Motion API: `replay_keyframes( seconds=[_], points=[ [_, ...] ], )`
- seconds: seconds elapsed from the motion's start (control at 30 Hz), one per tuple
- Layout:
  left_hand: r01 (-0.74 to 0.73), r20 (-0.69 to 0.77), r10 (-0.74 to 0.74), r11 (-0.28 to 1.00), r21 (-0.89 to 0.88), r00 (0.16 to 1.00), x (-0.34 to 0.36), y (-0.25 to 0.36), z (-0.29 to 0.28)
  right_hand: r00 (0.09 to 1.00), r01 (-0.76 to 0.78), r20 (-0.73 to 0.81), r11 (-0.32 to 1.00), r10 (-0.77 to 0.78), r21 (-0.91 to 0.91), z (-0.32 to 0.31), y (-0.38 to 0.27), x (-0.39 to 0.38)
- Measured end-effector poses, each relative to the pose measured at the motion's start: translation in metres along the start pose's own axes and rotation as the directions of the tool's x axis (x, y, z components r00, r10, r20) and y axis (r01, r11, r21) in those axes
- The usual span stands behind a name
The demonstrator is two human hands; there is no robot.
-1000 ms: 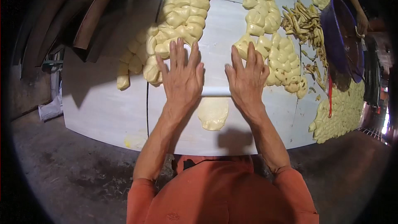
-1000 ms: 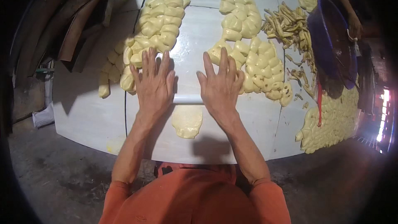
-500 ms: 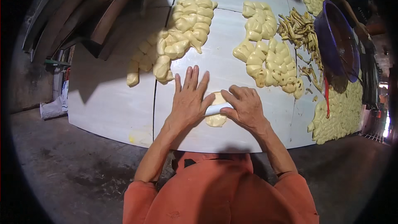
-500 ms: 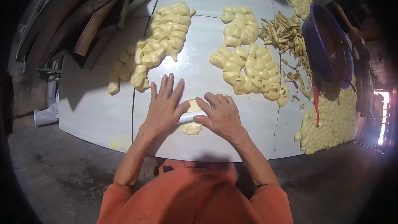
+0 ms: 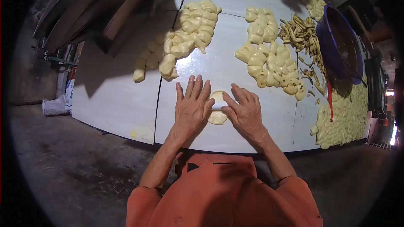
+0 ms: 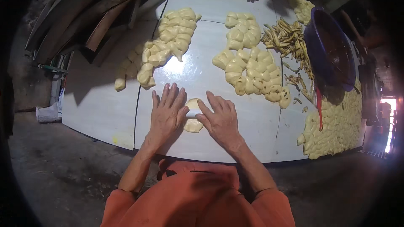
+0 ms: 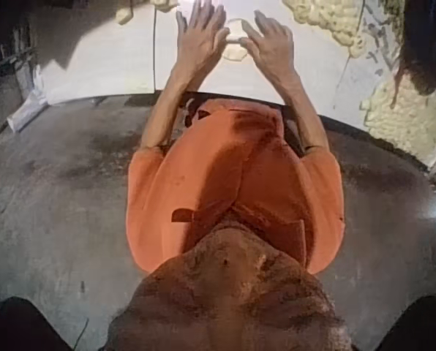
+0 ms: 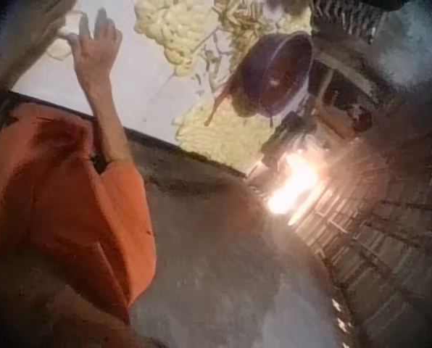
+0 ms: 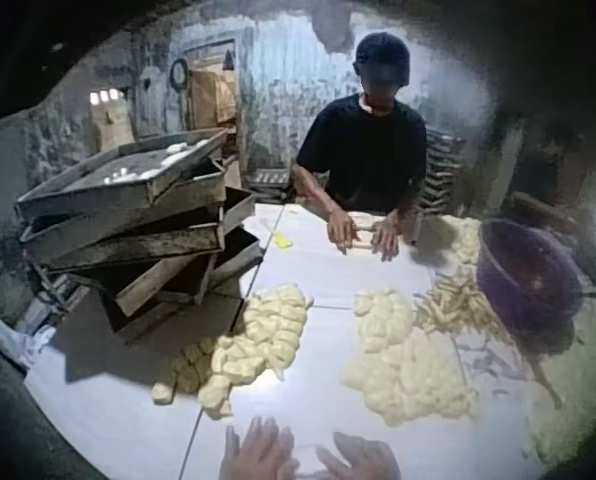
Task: The person flattens dough portions using a rolling pin, spreads chocolate filling onto the flattened dough with a spatula, places banana slices inside, and rolls the dough up by hand.
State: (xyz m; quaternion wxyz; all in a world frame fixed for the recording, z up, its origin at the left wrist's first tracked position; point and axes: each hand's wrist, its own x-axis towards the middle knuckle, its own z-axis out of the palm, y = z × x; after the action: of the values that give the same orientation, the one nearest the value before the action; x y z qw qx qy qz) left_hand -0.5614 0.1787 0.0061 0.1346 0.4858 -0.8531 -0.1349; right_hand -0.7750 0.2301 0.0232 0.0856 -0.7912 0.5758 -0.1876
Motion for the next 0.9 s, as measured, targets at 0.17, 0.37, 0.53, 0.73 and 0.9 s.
replay_keyframes(
  seconds=[0.17, 0.37, 0.53, 0.73, 0.9],
  points=[
    [0.015, -0.079, -0.010, 0.998, 0.063, 0.997, 0.025, 0.001, 0.003, 0.978, -0.209, -0.028, 0.958, 0.208, -0.194, 0.020, 0.004, 0.011],
    [0.022, -0.245, 0.015, 0.988, 0.150, 0.969, 0.098, -0.026, 0.007, 0.952, -0.287, -0.181, 0.924, 0.245, -0.255, 0.016, 0.028, 0.080],
    [-0.022, -0.164, 0.039, 0.994, 0.106, 0.986, 0.088, -0.025, 0.005, 0.996, -0.027, 0.093, 0.997, 0.019, 0.077, -0.003, 0.046, 0.037],
    [-0.117, -0.084, 0.115, 0.993, -0.018, 0.990, 0.049, -0.013, -0.012, 0.982, -0.051, 0.189, 0.984, 0.017, 0.174, -0.026, 0.025, 0.008],
    [-0.118, 0.047, 0.117, 0.992, 0.031, 0.992, 0.006, -0.001, -0.006, 0.998, -0.053, 0.032, 0.991, 0.057, -0.120, -0.003, 0.006, -0.005]
  ],
)
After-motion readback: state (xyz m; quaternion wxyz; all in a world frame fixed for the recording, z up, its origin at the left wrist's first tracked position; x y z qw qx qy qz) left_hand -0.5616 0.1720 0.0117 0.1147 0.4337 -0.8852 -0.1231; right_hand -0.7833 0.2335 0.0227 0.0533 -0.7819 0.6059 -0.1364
